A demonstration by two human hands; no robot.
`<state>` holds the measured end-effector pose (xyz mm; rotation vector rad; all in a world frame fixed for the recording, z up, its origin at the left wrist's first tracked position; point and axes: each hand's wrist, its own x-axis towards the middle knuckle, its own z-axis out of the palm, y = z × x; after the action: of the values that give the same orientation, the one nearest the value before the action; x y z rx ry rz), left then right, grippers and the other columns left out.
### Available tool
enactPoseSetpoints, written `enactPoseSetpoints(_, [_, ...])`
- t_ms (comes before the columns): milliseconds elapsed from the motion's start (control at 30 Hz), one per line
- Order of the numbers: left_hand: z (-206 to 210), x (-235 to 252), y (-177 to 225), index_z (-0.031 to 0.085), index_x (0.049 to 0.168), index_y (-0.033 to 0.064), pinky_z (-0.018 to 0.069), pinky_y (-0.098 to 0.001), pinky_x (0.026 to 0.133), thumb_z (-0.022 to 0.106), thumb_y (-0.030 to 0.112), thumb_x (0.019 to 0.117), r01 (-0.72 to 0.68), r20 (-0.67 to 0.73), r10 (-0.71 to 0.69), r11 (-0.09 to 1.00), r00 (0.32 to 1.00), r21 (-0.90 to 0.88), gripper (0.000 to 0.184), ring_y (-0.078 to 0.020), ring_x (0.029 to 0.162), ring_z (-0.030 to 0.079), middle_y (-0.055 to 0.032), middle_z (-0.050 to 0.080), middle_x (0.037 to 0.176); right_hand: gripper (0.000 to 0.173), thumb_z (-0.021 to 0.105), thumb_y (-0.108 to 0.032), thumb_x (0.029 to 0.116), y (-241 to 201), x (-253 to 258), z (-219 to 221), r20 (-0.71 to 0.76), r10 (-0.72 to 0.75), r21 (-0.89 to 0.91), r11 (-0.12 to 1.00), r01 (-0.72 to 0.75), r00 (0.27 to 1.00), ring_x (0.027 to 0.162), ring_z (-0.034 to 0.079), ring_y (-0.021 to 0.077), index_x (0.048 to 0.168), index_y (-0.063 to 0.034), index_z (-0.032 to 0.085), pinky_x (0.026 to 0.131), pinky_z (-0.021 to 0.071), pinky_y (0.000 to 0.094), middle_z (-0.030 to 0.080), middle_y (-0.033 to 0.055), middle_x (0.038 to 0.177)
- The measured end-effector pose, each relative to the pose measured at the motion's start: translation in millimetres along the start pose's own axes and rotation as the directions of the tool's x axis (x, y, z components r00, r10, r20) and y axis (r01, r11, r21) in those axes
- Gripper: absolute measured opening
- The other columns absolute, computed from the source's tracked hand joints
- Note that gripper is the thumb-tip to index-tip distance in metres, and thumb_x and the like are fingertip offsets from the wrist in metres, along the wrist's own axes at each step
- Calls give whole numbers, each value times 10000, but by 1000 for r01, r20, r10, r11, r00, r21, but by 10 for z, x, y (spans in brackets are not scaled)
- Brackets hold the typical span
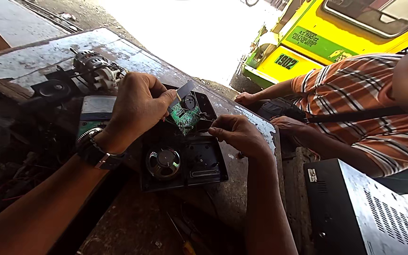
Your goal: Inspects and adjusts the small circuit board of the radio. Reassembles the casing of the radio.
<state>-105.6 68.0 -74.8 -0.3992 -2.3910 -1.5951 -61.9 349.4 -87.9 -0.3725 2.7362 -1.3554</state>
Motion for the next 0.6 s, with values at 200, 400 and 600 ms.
enactPoseSetpoints(200, [-3, -5, -3, 703, 845, 93, 603, -273, 538, 733, 241, 956, 1, 0, -1, 1000, 1000, 10, 187, -77, 519, 667, 14, 697, 647, 73, 659, -98, 992, -6, -8, -8, 31, 10, 15, 1000, -11, 999, 520, 536, 105, 999, -61, 721, 449, 407, 219, 678, 51, 736])
enactPoseSetpoints(400, [-3, -9, 1, 696, 846, 91, 601, -263, 538, 729, 231, 961, -3, 9, 3, 1000, 1000, 12, 184, -75, 519, 667, 15, 700, 654, 82, 660, -108, 991, 8, -29, -39, 45, 9, 75, 997, -13, 999, 415, 471, 87, 1005, -46, 714, 367, 357, 194, 611, 69, 614])
enactPoseSetpoints(600, [-5, -25, -10, 696, 851, 103, 613, -277, 548, 731, 239, 959, -17, 14, 17, 1000, 1000, 4, 177, -83, 536, 681, 15, 708, 667, 119, 597, -123, 1035, -4, -48, -29, 40, 39, 75, 996, -42, 998, 450, 536, 104, 1041, -43, 686, 393, 411, 202, 645, 86, 647])
